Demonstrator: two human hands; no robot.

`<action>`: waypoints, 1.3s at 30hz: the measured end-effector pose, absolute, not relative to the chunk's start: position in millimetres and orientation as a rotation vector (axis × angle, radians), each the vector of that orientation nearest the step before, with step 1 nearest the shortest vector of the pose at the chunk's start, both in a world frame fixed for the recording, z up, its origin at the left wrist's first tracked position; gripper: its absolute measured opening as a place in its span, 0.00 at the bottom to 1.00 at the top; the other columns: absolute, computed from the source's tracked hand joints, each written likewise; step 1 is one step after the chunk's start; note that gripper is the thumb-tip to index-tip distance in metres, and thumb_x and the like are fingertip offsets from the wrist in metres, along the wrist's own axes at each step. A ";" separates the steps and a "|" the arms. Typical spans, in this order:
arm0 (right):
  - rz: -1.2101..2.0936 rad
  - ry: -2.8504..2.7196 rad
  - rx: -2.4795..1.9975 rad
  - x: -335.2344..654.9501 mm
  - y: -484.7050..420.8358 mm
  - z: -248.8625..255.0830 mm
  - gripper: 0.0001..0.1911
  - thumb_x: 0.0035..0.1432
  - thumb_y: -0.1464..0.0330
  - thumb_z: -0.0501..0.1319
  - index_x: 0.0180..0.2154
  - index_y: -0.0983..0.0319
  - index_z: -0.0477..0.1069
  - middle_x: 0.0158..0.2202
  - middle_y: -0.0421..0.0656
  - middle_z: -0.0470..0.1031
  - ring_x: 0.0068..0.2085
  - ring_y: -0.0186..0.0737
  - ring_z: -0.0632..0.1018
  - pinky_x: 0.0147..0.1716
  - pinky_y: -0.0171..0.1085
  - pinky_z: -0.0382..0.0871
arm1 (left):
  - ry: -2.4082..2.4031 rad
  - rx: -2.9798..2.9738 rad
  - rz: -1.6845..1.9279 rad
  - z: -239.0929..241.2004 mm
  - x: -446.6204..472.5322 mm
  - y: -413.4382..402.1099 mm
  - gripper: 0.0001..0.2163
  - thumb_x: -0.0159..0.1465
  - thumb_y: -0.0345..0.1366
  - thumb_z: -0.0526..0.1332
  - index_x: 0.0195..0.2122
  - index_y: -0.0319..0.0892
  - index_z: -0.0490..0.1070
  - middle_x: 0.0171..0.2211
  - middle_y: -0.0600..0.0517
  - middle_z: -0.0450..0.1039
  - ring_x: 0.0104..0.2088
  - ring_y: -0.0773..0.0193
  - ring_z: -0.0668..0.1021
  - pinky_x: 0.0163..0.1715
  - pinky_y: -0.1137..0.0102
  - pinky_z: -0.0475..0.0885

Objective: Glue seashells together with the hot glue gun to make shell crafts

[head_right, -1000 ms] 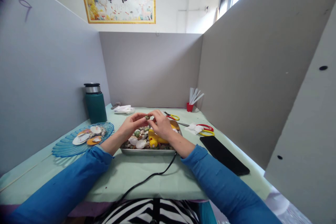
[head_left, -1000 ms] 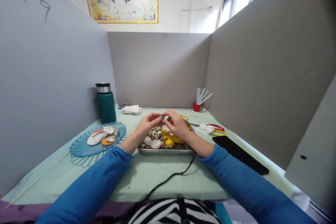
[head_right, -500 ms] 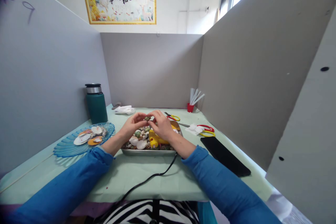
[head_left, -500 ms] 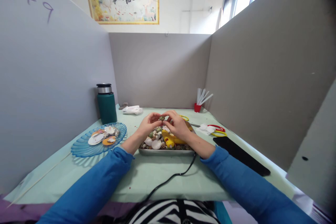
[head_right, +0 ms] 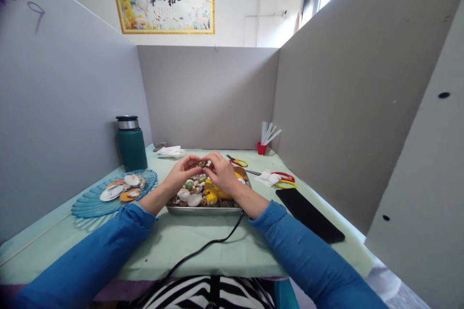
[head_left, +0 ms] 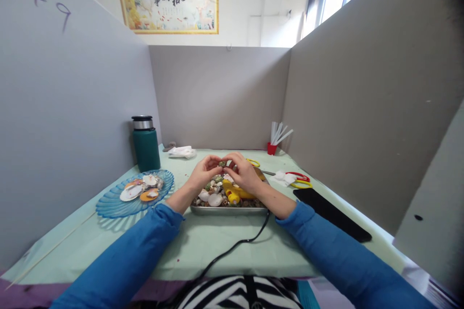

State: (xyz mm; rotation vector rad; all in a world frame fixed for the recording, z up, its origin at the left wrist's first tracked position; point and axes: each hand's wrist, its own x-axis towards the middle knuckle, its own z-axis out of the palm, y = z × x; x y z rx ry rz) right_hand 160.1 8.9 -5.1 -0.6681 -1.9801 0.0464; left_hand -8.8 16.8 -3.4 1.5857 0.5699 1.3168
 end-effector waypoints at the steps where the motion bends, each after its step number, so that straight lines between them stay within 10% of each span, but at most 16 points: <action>1: 0.041 -1.978 -0.664 160.2 9.3 -5.4 0.13 0.57 0.74 0.57 0.45 0.59 0.67 0.42 0.44 0.67 0.33 0.33 0.71 0.34 0.35 0.68 | 0.564 1.590 1.317 -3.8 -8.7 17.4 0.16 0.50 0.35 0.68 0.37 0.39 0.66 0.38 0.49 0.73 0.40 0.61 0.75 0.42 0.64 0.70; 39: -0.017 -1.952 -0.717 159.9 7.7 -4.2 0.08 0.59 0.69 0.57 0.42 0.60 0.67 0.38 0.43 0.70 0.31 0.34 0.71 0.32 0.34 0.66 | 0.499 1.528 1.230 -4.2 -10.1 15.3 0.16 0.52 0.37 0.67 0.39 0.37 0.68 0.38 0.48 0.74 0.36 0.61 0.78 0.40 0.61 0.74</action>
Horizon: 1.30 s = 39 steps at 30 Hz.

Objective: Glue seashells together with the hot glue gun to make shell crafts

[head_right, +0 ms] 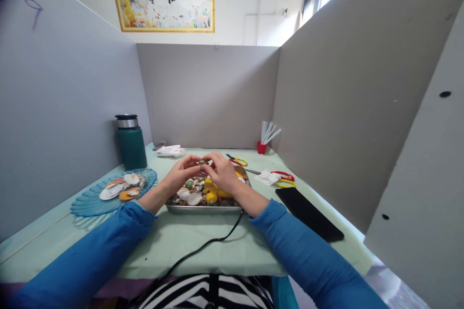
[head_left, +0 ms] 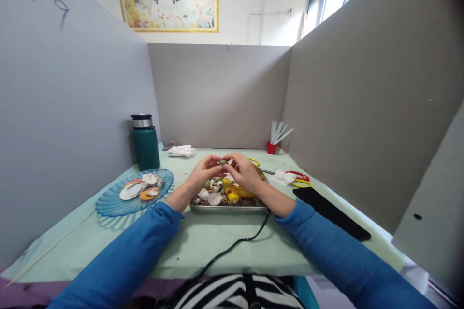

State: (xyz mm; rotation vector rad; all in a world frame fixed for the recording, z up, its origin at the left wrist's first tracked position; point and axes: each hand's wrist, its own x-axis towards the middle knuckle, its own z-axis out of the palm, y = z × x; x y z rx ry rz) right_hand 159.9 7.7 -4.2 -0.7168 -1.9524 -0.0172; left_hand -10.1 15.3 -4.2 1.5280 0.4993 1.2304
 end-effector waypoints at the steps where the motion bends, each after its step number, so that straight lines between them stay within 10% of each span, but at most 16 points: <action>1: -0.015 -1.949 -0.719 160.0 7.9 -4.4 0.08 0.59 0.70 0.57 0.42 0.60 0.67 0.39 0.43 0.70 0.31 0.34 0.71 0.32 0.34 0.66 | 0.494 1.528 1.235 -4.4 -10.2 15.6 0.16 0.52 0.36 0.68 0.39 0.37 0.68 0.38 0.48 0.74 0.36 0.61 0.78 0.40 0.61 0.74; 39: 0.016 -1.915 -0.612 159.0 6.5 -0.1 0.10 0.58 0.73 0.54 0.43 0.60 0.64 0.41 0.45 0.67 0.32 0.34 0.71 0.32 0.35 0.68 | 0.625 1.970 1.537 -5.8 -9.0 18.5 0.10 0.57 0.37 0.62 0.40 0.42 0.69 0.37 0.48 0.72 0.39 0.61 0.75 0.41 0.65 0.71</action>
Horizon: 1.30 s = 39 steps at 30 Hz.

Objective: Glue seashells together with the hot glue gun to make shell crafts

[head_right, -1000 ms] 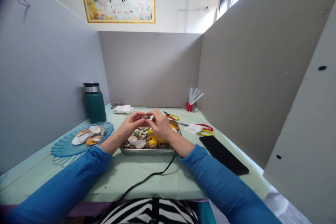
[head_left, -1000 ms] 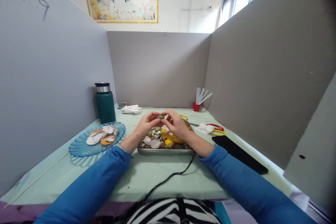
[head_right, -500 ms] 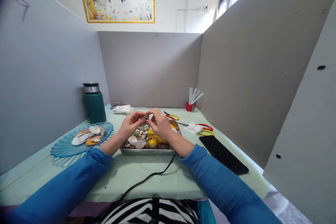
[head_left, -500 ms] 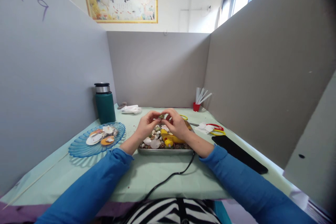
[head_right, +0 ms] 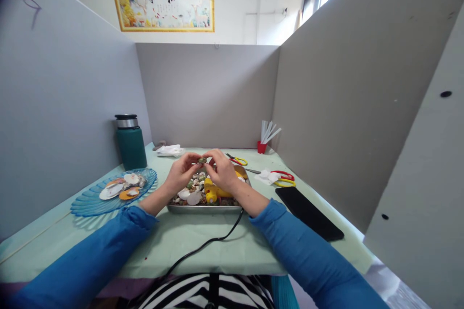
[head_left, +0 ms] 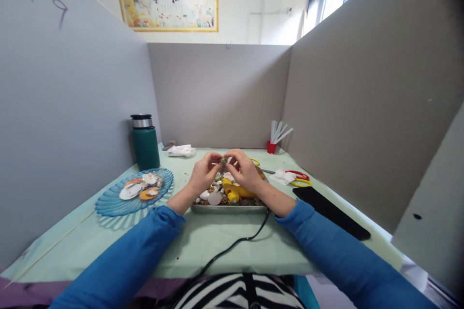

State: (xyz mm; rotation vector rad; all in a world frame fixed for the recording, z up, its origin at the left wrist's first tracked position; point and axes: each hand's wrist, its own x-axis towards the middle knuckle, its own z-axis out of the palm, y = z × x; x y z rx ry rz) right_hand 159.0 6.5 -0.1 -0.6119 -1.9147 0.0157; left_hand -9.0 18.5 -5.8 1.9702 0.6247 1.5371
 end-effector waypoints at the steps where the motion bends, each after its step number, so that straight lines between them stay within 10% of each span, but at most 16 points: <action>1: 0.014 -1.912 -0.614 158.9 6.4 0.0 0.10 0.58 0.72 0.55 0.43 0.60 0.64 0.41 0.46 0.67 0.32 0.34 0.71 0.31 0.35 0.68 | 0.613 1.973 1.525 -6.4 -8.9 19.4 0.10 0.57 0.36 0.62 0.40 0.42 0.68 0.38 0.48 0.72 0.39 0.61 0.75 0.42 0.65 0.71; 39: -0.018 -1.885 -0.626 159.4 4.2 1.6 0.09 0.61 0.68 0.55 0.44 0.60 0.66 0.41 0.46 0.67 0.32 0.35 0.72 0.33 0.36 0.69 | 0.523 1.788 1.431 -1.7 -7.9 11.4 0.12 0.58 0.40 0.61 0.40 0.39 0.69 0.38 0.48 0.74 0.40 0.60 0.76 0.44 0.63 0.71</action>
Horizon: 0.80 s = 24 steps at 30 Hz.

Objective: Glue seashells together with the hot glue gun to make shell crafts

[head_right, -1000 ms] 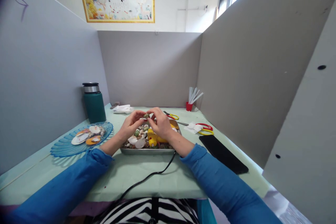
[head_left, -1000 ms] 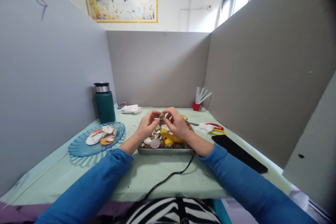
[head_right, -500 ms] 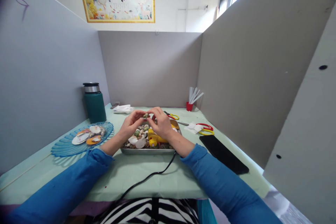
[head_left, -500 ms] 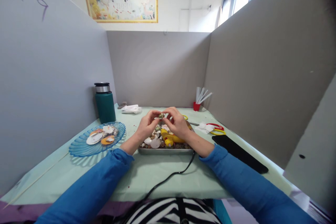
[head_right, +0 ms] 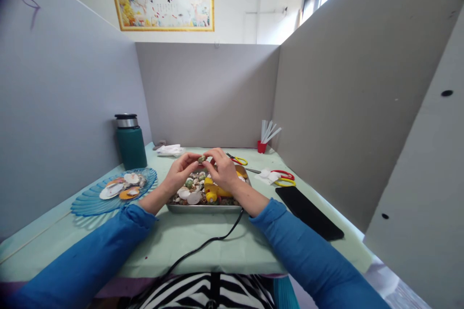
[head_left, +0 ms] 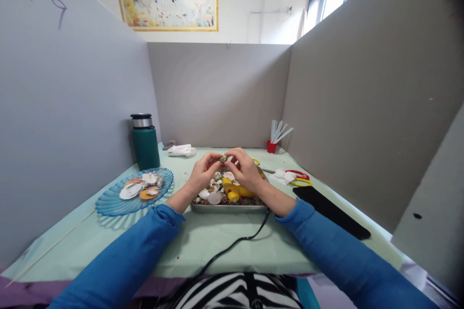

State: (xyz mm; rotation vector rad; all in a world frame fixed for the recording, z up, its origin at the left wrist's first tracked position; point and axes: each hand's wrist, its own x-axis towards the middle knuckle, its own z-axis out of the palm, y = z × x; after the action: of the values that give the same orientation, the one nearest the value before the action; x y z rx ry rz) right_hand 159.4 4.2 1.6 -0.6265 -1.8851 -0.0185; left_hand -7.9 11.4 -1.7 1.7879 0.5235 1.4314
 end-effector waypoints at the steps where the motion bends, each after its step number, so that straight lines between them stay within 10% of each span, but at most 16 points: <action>1: -0.022 -1.884 -0.620 159.4 4.1 1.8 0.09 0.61 0.68 0.55 0.44 0.60 0.66 0.41 0.46 0.67 0.31 0.35 0.72 0.33 0.36 0.69 | 0.518 1.815 1.438 -2.6 -8.3 12.2 0.12 0.59 0.40 0.61 0.41 0.39 0.68 0.39 0.47 0.73 0.41 0.60 0.76 0.45 0.63 0.70; 24: -0.046 -1.907 -0.650 159.4 5.9 -0.4 0.09 0.61 0.68 0.55 0.44 0.61 0.65 0.41 0.46 0.67 0.32 0.35 0.71 0.31 0.35 0.68 | 0.471 1.720 1.402 -3.4 -5.7 14.2 0.13 0.55 0.37 0.65 0.38 0.38 0.67 0.35 0.50 0.74 0.37 0.62 0.77 0.41 0.64 0.72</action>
State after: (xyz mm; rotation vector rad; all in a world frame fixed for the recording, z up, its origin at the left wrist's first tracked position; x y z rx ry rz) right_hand 159.4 5.9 -0.4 -0.6499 -1.9075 -0.0464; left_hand -5.7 14.2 -3.4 1.7205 0.4709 1.4017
